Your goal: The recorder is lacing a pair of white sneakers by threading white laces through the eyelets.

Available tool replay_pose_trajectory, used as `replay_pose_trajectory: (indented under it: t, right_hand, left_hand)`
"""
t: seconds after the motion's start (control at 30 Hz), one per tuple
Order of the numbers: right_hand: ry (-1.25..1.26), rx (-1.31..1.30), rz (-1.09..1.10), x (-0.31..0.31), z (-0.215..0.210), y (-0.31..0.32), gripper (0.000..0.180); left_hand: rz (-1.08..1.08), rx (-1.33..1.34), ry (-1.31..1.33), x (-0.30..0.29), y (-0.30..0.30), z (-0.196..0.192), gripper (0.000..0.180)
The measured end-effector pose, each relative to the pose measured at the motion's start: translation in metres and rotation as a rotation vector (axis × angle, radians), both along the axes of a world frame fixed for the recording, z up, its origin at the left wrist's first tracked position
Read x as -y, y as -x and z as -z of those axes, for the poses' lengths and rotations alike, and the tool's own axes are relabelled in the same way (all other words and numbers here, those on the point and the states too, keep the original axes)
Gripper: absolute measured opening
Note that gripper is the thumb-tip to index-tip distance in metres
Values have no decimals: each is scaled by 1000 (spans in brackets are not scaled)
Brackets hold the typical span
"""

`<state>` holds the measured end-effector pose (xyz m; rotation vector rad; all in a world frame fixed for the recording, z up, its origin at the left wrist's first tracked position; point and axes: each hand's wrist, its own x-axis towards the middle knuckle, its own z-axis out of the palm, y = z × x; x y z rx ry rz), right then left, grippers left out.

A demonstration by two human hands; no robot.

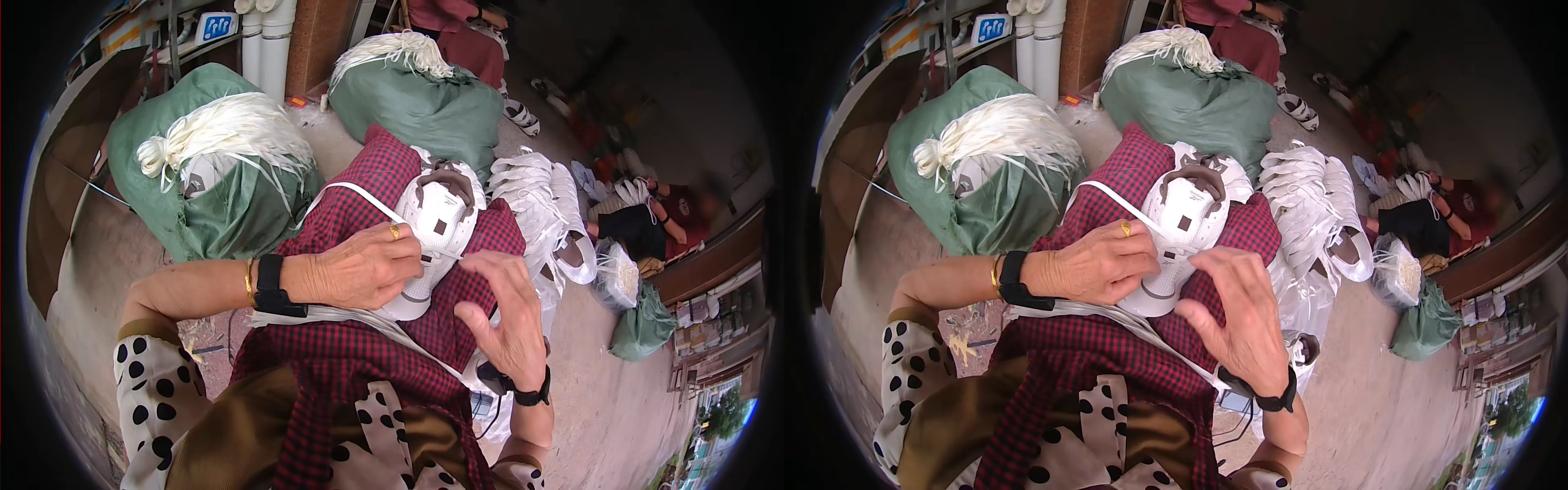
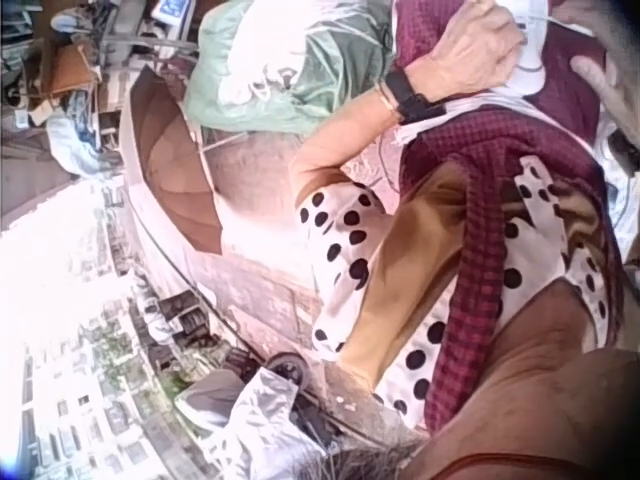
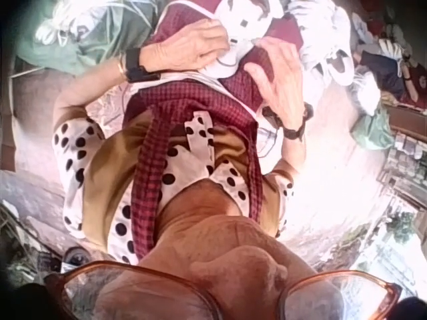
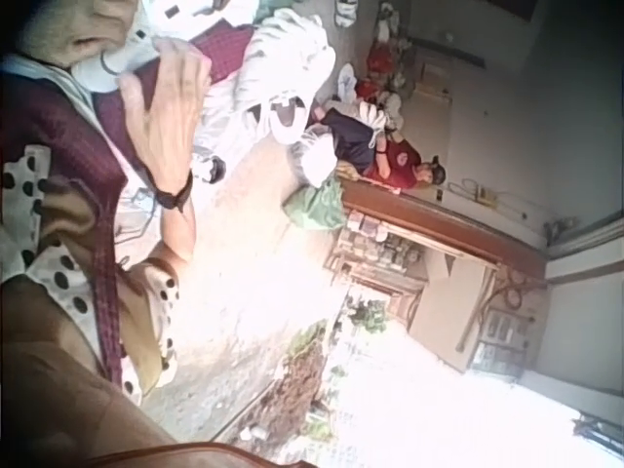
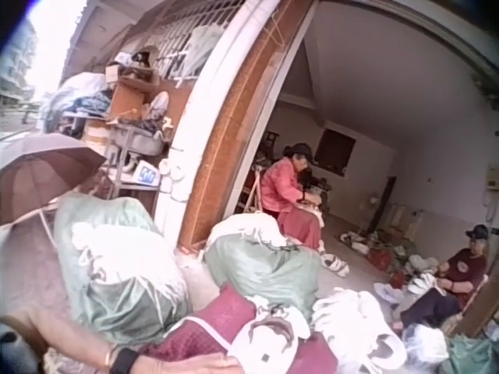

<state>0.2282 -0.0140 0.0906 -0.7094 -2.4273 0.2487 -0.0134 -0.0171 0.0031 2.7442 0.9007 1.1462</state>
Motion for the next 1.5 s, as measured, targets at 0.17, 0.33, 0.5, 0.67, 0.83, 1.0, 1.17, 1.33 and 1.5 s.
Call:
replay_pose_trajectory:
  t: [0.17,0.33,0.5,0.67,0.83,1.0,1.17,1.33,1.5]
  right_hand:
    - [104,277,207,-65,40,-16,39]
    - [368,129,-45,-94,23,2,56]
    - [361,446,-120,-104,37,-10,62]
    - [625,225,-100,-97,28,1,56]
    - [735,174,-250,-116,-26,54,54]
    - [530,107,-274,-109,-69,91,49]
    - [422,142,-301,-108,-49,97,45]
    - [494,82,-309,-110,-41,88,42]
    - [517,-39,-299,-123,-25,85,45]
  left_hand:
    - [141,-82,9,-3,-23,-4,22]
    - [257,-213,-23,-3,-48,-9,12]
    - [319,-316,9,10,-41,-18,16]
    - [278,-259,41,10,-34,-16,13]
    - [164,-291,-38,-11,-57,-32,28]
    - [-385,-486,-80,-45,-40,-35,33]
    - [-554,-634,-50,-50,-16,-25,24]
    - [-467,-453,22,-50,-2,-18,24]
    - [-417,-386,207,-41,-9,-33,18]
